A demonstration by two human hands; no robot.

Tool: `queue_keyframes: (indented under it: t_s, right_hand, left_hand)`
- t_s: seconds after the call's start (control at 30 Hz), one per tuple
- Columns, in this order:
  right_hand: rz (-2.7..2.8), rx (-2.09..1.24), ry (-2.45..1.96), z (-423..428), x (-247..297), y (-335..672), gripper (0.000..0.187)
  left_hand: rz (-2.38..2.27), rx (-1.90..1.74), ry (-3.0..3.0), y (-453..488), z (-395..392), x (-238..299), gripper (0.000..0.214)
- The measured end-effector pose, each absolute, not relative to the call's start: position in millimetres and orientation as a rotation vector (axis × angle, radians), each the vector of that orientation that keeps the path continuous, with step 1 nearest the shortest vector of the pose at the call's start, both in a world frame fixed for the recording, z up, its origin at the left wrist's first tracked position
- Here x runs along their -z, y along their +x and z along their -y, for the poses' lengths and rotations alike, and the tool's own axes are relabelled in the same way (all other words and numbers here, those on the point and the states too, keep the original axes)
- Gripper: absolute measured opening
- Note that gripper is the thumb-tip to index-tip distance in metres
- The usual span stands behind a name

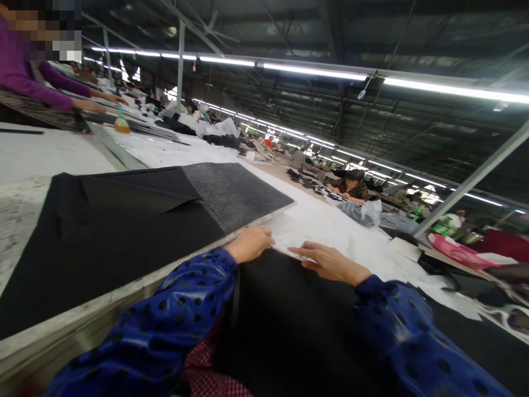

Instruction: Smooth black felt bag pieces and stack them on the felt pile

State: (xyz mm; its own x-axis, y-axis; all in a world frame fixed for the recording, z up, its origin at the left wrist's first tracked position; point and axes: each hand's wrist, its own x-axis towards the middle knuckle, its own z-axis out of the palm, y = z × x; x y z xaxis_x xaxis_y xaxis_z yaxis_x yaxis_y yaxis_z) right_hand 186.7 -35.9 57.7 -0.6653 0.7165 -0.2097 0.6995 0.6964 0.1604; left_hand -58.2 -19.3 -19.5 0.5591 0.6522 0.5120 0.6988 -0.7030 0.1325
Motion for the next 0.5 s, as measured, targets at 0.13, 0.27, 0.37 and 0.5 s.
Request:
queue_keyframes:
  t_s: [0.13, 0.27, 0.37, 0.5]
  right_hand:
    - [-2.433, 0.3, 1.608, 17, -53, 292, 0.056]
    - [-2.267, 0.552, 1.789, 31, -53, 355, 0.056]
    - [-2.308, 0.543, 1.782, 57, -61, 357, 0.045]
    - [-2.34, 0.478, 1.966, 91, -95, 355, 0.042]
  left_hand:
    - [1.147, 0.887, -2.668, -59, 20, 20, 0.02]
    - [1.074, 0.954, -2.596, -58, 24, 17, 0.024]
    - [1.03, 1.018, -2.551, -59, 27, 17, 0.027]
    - [1.064, 1.122, -2.58, -58, 30, 13, 0.026]
